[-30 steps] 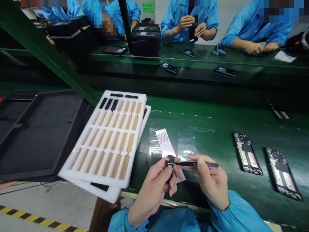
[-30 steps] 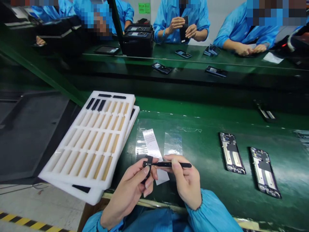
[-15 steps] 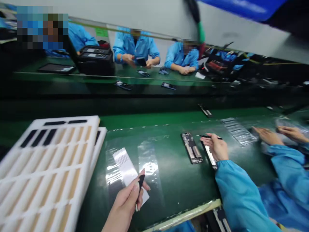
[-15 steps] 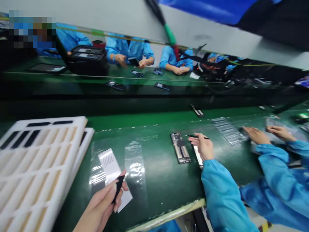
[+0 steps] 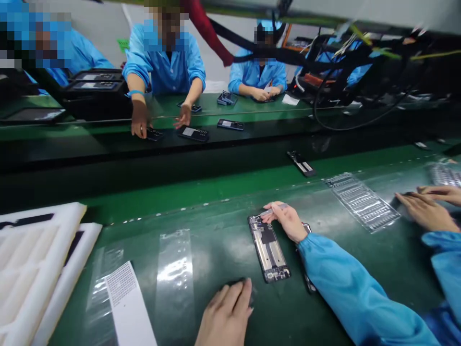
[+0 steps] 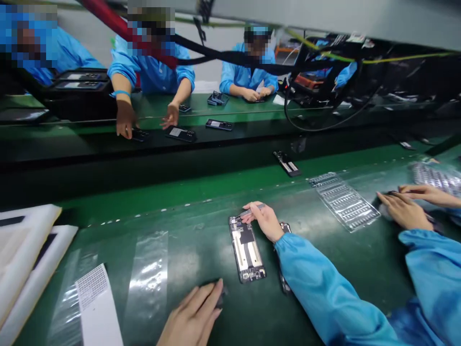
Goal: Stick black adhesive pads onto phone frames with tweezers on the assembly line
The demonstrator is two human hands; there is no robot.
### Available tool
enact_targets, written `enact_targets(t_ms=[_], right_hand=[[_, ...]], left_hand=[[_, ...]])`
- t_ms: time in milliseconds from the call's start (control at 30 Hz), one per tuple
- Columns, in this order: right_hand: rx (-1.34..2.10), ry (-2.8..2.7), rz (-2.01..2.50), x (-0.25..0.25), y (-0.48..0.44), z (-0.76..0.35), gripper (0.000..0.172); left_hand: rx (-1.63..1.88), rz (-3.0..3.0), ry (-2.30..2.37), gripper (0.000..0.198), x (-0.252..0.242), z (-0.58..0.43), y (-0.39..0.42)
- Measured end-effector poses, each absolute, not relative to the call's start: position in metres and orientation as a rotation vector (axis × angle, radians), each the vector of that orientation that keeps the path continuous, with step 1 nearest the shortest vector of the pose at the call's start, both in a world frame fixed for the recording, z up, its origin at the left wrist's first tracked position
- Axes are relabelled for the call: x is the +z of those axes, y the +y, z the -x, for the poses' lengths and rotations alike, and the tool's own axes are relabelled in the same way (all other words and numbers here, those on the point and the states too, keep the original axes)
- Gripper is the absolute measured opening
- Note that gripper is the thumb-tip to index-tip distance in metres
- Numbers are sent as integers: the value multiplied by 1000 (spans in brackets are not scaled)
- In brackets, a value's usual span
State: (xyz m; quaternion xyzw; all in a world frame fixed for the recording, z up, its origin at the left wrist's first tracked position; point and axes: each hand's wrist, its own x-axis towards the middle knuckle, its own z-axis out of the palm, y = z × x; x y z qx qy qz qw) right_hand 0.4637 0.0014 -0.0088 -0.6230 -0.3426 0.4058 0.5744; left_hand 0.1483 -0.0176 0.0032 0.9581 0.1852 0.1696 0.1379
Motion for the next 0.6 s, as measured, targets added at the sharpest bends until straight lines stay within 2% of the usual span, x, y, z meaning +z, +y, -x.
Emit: enact_targets(t_ms=[300,600], right_hand=[[965,-964,1513,-3,4,-463,51],[875,-1091,1546,1,1,-464,46]], left_hand=[[765,-2883,497,32,-4,-196,-22],[701,-2834,435,33,-13,-204,-20]])
